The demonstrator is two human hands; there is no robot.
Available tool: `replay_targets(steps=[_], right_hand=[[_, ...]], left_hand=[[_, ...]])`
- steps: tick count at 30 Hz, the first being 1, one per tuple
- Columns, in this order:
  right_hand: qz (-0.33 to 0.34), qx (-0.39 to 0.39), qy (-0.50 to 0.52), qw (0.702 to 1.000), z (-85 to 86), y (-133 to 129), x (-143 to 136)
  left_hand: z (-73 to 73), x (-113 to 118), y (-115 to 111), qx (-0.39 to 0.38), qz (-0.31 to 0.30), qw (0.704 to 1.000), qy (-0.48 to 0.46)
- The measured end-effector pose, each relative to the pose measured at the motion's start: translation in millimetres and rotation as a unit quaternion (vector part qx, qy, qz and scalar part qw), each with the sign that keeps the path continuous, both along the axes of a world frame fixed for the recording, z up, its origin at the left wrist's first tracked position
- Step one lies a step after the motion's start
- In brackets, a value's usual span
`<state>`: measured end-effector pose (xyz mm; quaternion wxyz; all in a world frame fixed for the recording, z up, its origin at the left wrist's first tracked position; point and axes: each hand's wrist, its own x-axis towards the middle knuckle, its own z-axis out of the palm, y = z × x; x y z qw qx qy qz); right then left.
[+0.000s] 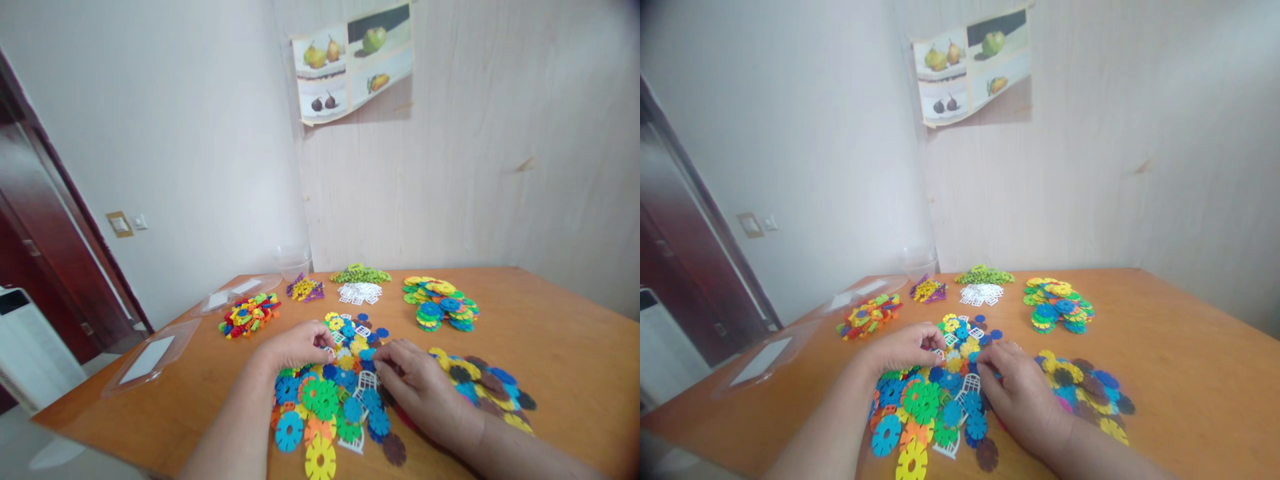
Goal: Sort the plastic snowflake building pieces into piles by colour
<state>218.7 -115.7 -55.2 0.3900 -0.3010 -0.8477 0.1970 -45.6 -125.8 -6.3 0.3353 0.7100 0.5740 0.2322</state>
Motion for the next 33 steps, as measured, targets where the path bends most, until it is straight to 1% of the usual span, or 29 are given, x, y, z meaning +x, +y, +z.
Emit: replay_targets(steps=[5, 7, 12, 16, 19, 23, 28, 30, 33], right_hand=[[0.005, -0.007, 0.0, 1.0, 2.3, -1, 0], [0.003, -0.007, 0.005, 1.0, 2.6, -1, 0], [-0.009, 0.006, 0.007, 1.0, 0.9, -1, -2], [-0.016, 0.008, 0.011, 1.0, 1.4, -2, -3], [-0.02, 0.007, 0.017, 1.0, 2.4, -2, -5], [-0.034, -0.022, 0.006, 0.999, 3.1, -4, -10], [-0.046, -0.083, 0.009, 0.995, 6.0, -8, -23], [-0.044, -0.118, 0.011, 0.992, 9.5, -7, -30], [-0.044, -0.159, 0.021, 0.986, 15.3, 1, -43]], left_hand=[[-3.5, -2, 4, 0.015, 0.008, 1.0, 0.021], [-3.4, -2, 4, 0.021, 0.021, 0.999, 0.013], [-0.4, 1, 7, 0.039, 0.067, 0.995, -0.063], [0.3, 5, 11, 0.053, 0.085, 0.987, -0.127], [-1.7, 9, 13, 0.059, 0.092, 0.982, -0.154], [-2.2, 15, 13, 0.034, 0.065, 0.983, -0.169], [2.8, 20, 8, 0.008, 0.033, 0.978, -0.208], [2.9, 20, 8, -0.004, 0.017, 0.975, -0.222], [-0.7, 17, 9, -0.022, -0.023, 0.968, -0.249]])
